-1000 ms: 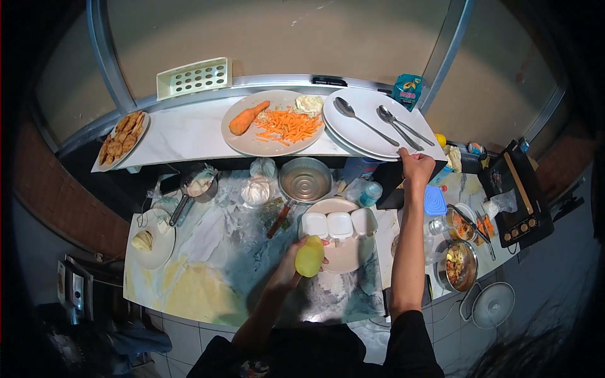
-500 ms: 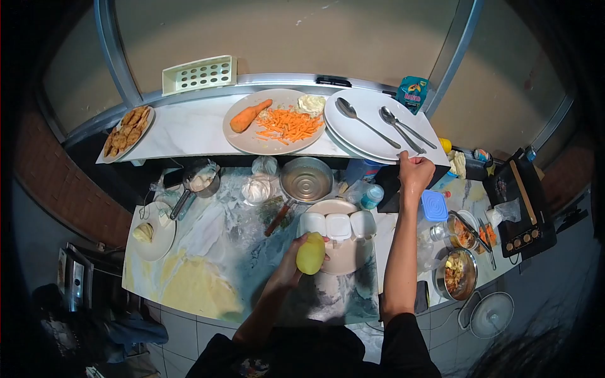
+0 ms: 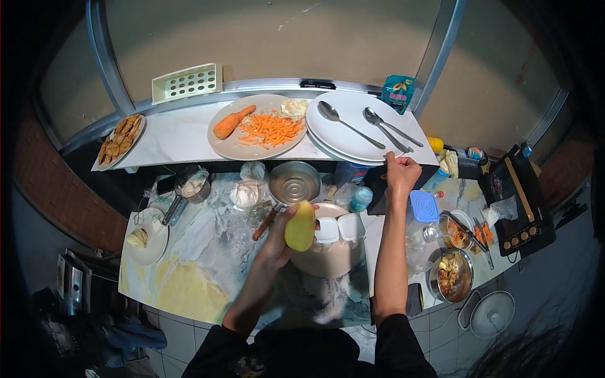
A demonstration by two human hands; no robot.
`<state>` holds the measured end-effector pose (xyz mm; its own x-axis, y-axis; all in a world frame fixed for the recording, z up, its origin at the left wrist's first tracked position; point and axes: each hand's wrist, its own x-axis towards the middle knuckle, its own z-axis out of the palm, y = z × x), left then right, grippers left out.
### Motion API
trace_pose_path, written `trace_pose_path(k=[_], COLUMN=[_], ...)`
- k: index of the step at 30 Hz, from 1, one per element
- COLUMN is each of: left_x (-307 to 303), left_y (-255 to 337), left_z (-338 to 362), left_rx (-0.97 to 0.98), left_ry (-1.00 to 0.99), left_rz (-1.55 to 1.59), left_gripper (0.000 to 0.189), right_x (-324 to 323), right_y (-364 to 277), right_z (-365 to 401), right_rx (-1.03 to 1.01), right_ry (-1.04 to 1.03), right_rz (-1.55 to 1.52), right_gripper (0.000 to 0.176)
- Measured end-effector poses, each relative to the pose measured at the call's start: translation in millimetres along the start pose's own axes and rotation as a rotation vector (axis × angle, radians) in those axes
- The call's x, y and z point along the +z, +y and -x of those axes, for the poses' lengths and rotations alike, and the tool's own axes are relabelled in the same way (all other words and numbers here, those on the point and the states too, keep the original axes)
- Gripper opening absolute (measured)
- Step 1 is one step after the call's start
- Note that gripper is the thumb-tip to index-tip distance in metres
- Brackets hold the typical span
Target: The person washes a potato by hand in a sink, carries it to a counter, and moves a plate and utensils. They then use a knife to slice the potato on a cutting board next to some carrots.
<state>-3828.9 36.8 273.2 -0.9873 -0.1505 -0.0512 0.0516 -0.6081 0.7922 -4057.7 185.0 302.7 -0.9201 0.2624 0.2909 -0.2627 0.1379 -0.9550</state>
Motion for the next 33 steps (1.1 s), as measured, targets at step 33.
trace_pose_path(k=[33], left_x=[-22.8], left_y=[-42.6], left_z=[42.1], left_rx=[-0.061], left_ry=[0.083], left_rz=[0.083], left_gripper=[0.049], right_x=[41.4], right_y=[-38.3], right_z=[-62.7], right_rx=[-0.392], right_ry=[-0.877], right_rz=[0.699], right_gripper=[0.036])
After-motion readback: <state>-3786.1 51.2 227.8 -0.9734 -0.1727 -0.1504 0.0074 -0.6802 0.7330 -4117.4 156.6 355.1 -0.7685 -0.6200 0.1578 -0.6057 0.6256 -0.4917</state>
